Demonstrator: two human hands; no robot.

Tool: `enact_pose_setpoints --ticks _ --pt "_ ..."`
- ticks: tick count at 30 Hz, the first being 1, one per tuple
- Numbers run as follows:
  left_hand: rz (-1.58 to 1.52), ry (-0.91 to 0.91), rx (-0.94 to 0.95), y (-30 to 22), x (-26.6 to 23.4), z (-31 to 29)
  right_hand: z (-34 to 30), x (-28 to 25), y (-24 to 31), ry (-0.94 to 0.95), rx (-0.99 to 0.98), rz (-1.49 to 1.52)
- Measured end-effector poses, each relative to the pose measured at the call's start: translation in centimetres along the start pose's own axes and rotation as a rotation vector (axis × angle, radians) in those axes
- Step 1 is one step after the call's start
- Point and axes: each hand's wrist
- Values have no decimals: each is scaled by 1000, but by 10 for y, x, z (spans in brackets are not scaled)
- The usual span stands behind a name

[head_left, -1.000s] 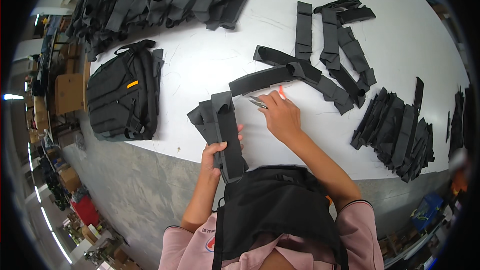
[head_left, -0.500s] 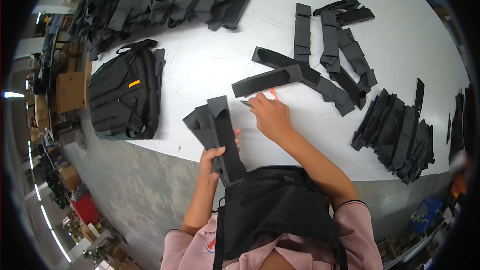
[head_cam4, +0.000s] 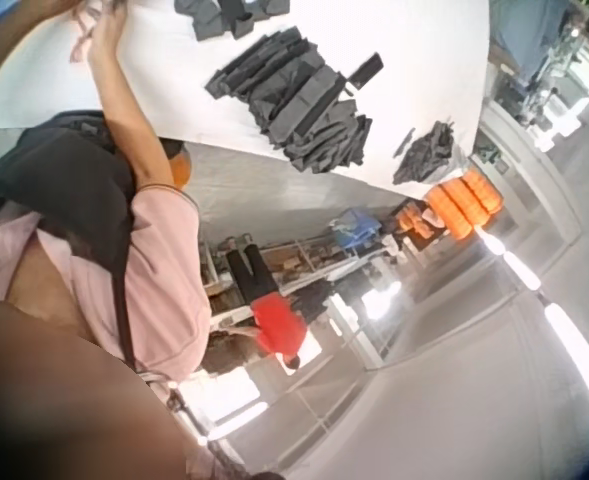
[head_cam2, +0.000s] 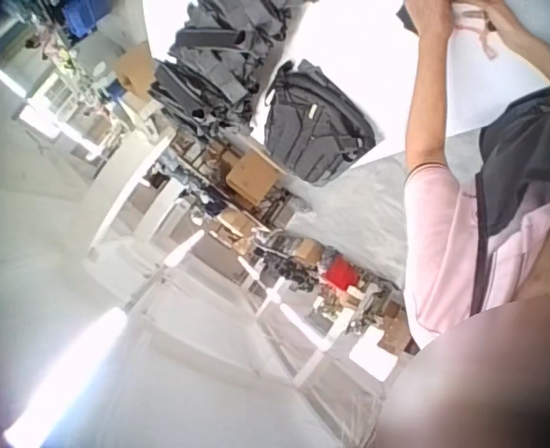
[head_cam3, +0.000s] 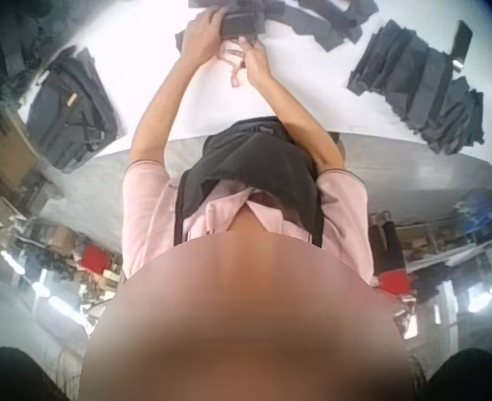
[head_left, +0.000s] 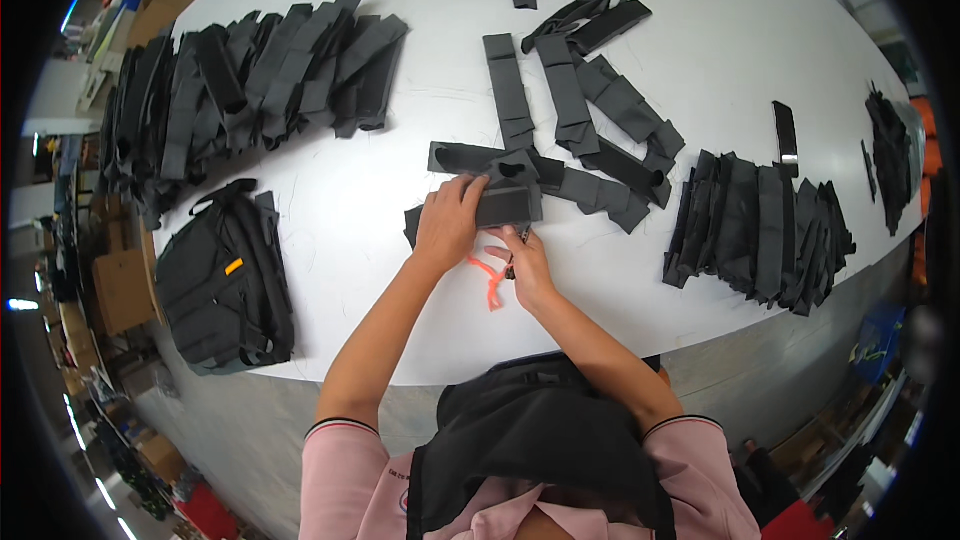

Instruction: Sorting and organizing small black fabric components for backpack manufacturing on a factory work table.

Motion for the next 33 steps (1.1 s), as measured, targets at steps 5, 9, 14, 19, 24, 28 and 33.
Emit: enact_pose_setpoints --ticks 5,9,14,19,24,28,33 --pt "-401 -52 -330 -2 -16 -4 -19 -4 19 159 -101 15" --pt "-1744 -167 -677 -56 -66 -48 -66 -25 51 141 -294 -290" --pt "-1941 -456 -810 -61 -50 -96 -22 -44 2 57 -311 -844" --pt "-1877 -737 -868 -60 -43 -129 -62 -19 42 -74 -632 -1173" --pt "-1905 -788 -827 -55 -44 -147 -52 10 53 82 -988 -1379" --pt "-1839 -814 -854 -61 -46 -151 -32 30 49 136 -1115 -1484" --pt "-1756 -821 -866 -60 -46 -157 -29 35 50 230 -1099 -1550"
Point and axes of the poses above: each hand's wrist, its own z-axis towards the middle knuckle, its own x-axis out of the palm, y = z × x, and after that the axes turned 14 degrees about -z, right-handed
